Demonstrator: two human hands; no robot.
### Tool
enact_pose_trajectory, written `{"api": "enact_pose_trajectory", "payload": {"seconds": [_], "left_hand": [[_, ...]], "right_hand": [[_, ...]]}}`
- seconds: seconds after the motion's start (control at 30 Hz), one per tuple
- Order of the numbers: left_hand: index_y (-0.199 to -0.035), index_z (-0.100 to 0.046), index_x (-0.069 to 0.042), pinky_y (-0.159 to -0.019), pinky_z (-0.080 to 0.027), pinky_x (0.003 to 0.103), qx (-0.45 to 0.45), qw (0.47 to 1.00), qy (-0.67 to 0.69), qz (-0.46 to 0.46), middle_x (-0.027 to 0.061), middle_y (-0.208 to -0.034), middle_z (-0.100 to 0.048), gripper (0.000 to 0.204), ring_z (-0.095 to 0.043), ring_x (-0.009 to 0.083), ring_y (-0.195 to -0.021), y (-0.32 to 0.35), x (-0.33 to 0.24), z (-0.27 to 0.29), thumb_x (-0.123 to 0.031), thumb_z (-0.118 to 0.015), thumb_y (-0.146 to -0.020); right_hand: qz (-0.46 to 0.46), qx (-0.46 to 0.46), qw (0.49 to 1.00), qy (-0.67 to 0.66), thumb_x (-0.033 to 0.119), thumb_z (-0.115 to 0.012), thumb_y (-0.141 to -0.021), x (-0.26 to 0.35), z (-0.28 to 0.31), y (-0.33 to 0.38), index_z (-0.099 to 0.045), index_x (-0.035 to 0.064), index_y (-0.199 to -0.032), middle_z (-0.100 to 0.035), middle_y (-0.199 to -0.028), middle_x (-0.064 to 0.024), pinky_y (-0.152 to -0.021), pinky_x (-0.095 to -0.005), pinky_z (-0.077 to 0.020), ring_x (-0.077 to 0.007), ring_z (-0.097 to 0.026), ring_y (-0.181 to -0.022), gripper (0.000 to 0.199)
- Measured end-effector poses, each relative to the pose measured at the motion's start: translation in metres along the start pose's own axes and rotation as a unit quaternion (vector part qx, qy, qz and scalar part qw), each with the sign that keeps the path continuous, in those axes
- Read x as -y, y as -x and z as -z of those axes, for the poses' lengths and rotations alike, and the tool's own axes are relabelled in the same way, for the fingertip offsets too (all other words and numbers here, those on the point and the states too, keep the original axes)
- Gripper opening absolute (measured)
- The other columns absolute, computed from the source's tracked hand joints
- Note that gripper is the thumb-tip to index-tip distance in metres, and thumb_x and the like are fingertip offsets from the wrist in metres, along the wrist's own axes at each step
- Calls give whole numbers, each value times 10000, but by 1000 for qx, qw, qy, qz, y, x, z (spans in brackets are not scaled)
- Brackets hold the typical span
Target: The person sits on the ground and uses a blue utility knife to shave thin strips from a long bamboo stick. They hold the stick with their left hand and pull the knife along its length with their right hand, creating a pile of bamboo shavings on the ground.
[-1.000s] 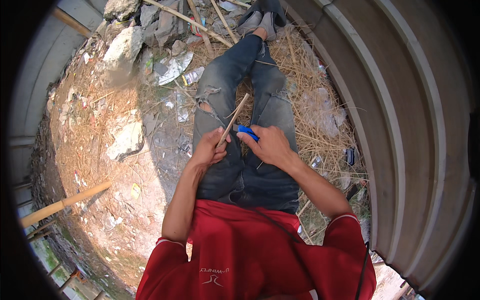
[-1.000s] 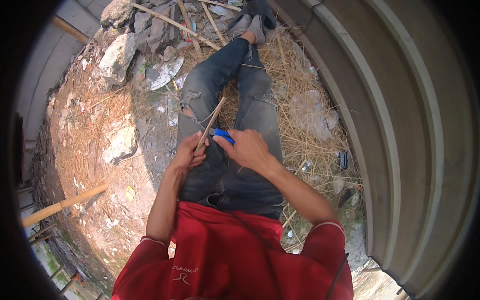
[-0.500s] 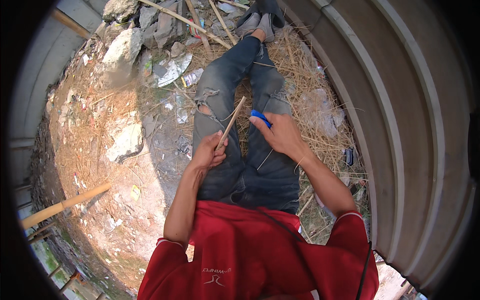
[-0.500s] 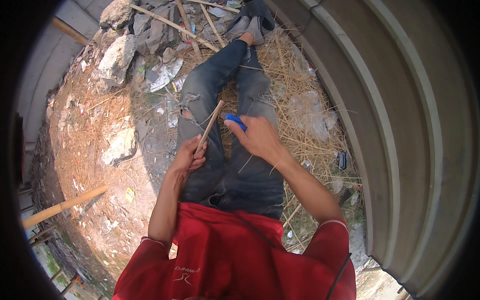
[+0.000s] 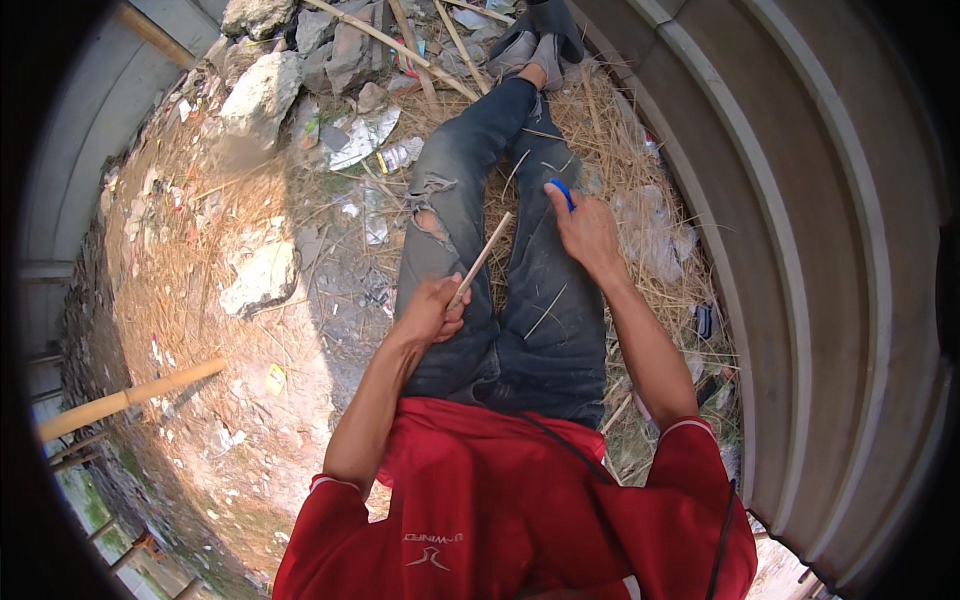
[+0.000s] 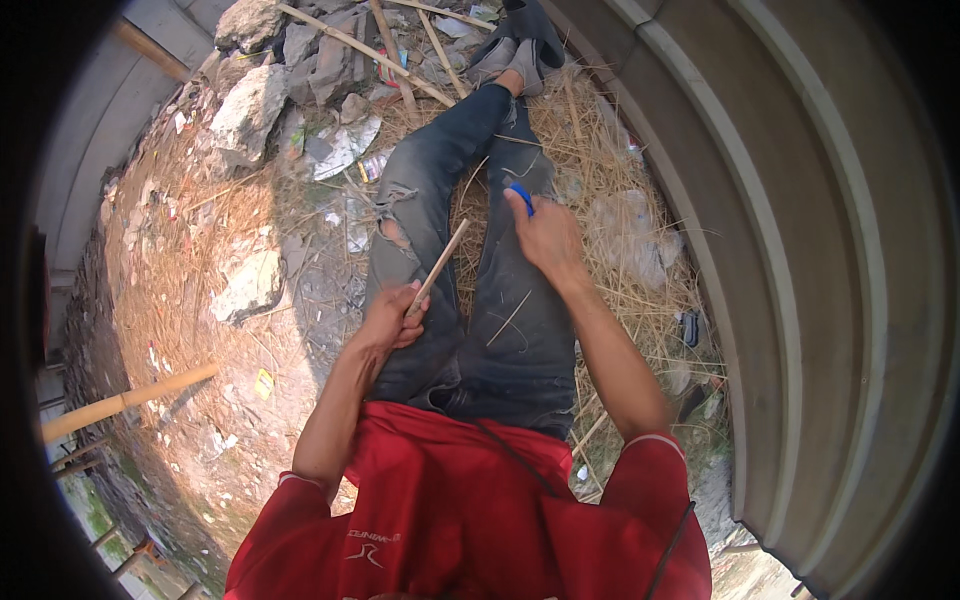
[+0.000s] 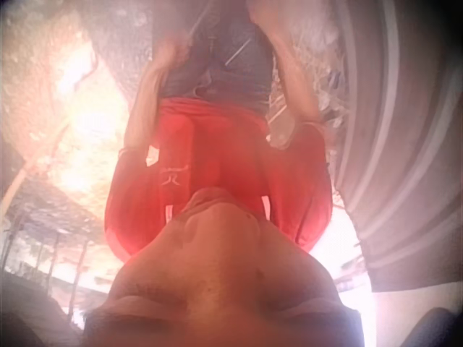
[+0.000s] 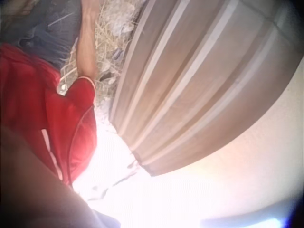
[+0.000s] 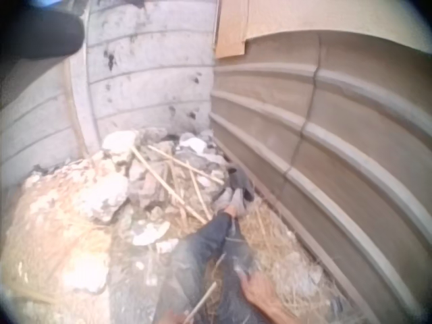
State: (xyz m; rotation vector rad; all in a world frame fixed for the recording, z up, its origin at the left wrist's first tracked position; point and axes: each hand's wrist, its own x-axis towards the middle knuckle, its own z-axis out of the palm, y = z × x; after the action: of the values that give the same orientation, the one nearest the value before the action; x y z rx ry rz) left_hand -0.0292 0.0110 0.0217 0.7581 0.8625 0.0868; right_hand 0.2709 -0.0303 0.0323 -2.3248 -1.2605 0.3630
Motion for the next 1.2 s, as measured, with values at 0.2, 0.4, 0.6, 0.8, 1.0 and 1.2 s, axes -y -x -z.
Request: {"api": "enact_pose_trajectory", "payload": {"seconds": [0.2,0.4,0.6,0.8,1.0,1.2], "left_hand": [[-943,-543,-105,-392,-183,255,43,998,-4,-47,-53,-567,-321,440,-252,65,-424,-6,10,6,-488,-423,-1122],[-953,-563,-88,-392,-207,252,-24,996,-20,-83,-44,-578,-363,422,-280,60,-424,-27,0,-6,-447,-425,-1129],[-930,-606,-58,-409,-242,249,-98,983,-107,-113,-34,-576,-426,423,-331,55,-433,-24,10,-17,-388,-440,-1136],[-905,-618,-65,-404,-235,247,-89,975,-141,-148,-49,-550,-410,446,-319,47,-423,-14,22,-15,-399,-436,-1137],[-897,-633,-57,-427,-264,248,-141,971,-140,-136,-45,-567,-441,453,-346,46,-447,-20,7,-26,-399,-452,-1133],[-884,-662,-28,-460,-314,265,-171,961,-162,-145,-33,-575,-482,473,-402,58,-480,-23,8,-22,-380,-465,-1130]], "right_hand": [[-34,3,996,-84,588,-508,-1044,-46,59,-18,-671,-31,-774,-605,-616,-215,-618,-456,-458,-389,-580,-594,695],[81,174,978,-81,546,-597,-1010,42,24,57,-709,-12,-811,-652,-715,-277,-660,-547,-487,-457,-671,-717,603],[90,142,986,-23,551,-557,-1033,40,-19,63,-746,0,-874,-675,-733,-290,-717,-548,-529,-501,-675,-766,604],[-41,31,998,-47,578,-514,-1046,-43,58,-26,-717,-34,-813,-650,-656,-253,-663,-524,-495,-448,-669,-675,685],[101,195,975,-36,577,-587,-1005,33,28,71,-743,2,-843,-682,-715,-252,-676,-547,-524,-479,-678,-728,618],[106,202,973,-47,596,-595,-992,45,-11,93,-759,26,-856,-701,-729,-247,-712,-567,-546,-475,-701,-752,609]]}}
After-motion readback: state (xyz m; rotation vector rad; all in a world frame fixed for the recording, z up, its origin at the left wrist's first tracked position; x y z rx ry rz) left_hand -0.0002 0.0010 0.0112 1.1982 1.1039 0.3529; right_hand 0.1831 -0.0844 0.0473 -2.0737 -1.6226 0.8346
